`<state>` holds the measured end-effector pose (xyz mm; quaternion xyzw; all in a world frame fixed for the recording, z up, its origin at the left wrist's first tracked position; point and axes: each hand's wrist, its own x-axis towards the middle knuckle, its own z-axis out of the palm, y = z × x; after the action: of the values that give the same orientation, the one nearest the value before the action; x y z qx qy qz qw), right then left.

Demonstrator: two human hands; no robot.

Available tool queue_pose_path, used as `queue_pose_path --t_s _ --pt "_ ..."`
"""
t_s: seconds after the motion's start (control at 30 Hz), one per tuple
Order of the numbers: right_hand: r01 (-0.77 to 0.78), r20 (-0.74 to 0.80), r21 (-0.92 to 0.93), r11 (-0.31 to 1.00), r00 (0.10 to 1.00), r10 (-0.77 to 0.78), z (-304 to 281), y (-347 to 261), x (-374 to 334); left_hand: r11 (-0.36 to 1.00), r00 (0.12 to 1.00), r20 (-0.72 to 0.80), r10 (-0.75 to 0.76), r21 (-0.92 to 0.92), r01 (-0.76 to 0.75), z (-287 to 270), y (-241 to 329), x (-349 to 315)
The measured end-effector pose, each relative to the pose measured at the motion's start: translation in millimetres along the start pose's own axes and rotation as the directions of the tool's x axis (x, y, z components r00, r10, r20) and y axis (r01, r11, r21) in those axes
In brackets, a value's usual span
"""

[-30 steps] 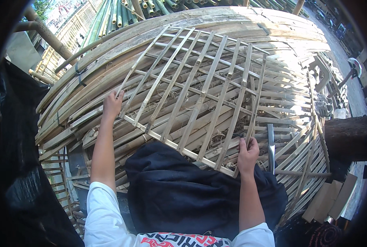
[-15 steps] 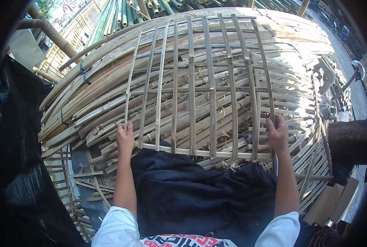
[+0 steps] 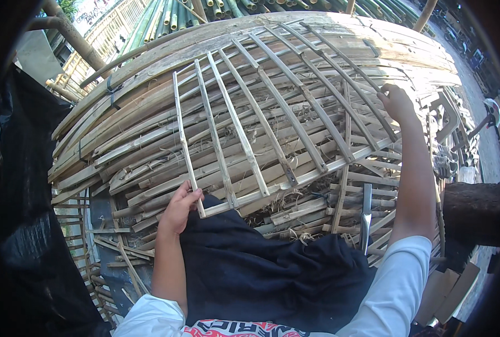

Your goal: The person uses a blade to strip thin layers and shavings from a bamboo stick, holding the stick by hand and pulling the blade along its length.

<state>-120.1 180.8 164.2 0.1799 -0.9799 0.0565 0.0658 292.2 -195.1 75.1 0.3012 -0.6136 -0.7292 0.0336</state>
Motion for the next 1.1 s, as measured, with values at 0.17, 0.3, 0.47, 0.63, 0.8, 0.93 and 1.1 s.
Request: queue_pose_path --t_s 0.17,0.3,0.47,0.63,0.8,0.93,1.1 --pt "0.038 -0.306 0.228 0.973 0.952 0.035 3.2 -3.4 -34.0 0.995 0.98 0.198 -0.032 -0.088 0.05 34.1 -3.8 -1.7" --pt "-0.012 -0.298 0.703 0.711 0.903 0.309 26.8 -66.9 -168.8 0.991 0.941 0.338 0.0 -0.124 0.045 73.9 -2.5 -38.6" --pt "-0.306 0.351 0.936 -0.175 0.775 0.526 71.1 -56.9 -308.4 0.973 0.909 0.417 0.006 -0.213 0.092 147.2 -31.2 -68.9" --pt "-0.39 0.509 0.663 -0.639 0.861 0.002 82.5 -106.0 -338.5 0.997 0.815 0.575 -0.072 0.066 0.042 180.8 -54.9 -69.7" --pt "-0.297 0.41 0.782 -0.548 0.907 0.093 89.4 -80.7 -325.2 0.844 0.653 0.716 -0.247 0.49 -0.219 142.9 -34.0 -40.2" --pt "-0.367 0.418 0.888 -0.276 0.895 0.154 97.2 -75.6 -323.9 0.706 0.879 0.475 -0.031 0.633 -0.318 92.8 41.0 7.0" --pt "-0.305 0.337 0.923 -0.235 0.935 0.109 83.1 -80.1 -318.6 0.302 0.707 0.103 0.7 0.854 -0.423 6.7 81.6 174.7"
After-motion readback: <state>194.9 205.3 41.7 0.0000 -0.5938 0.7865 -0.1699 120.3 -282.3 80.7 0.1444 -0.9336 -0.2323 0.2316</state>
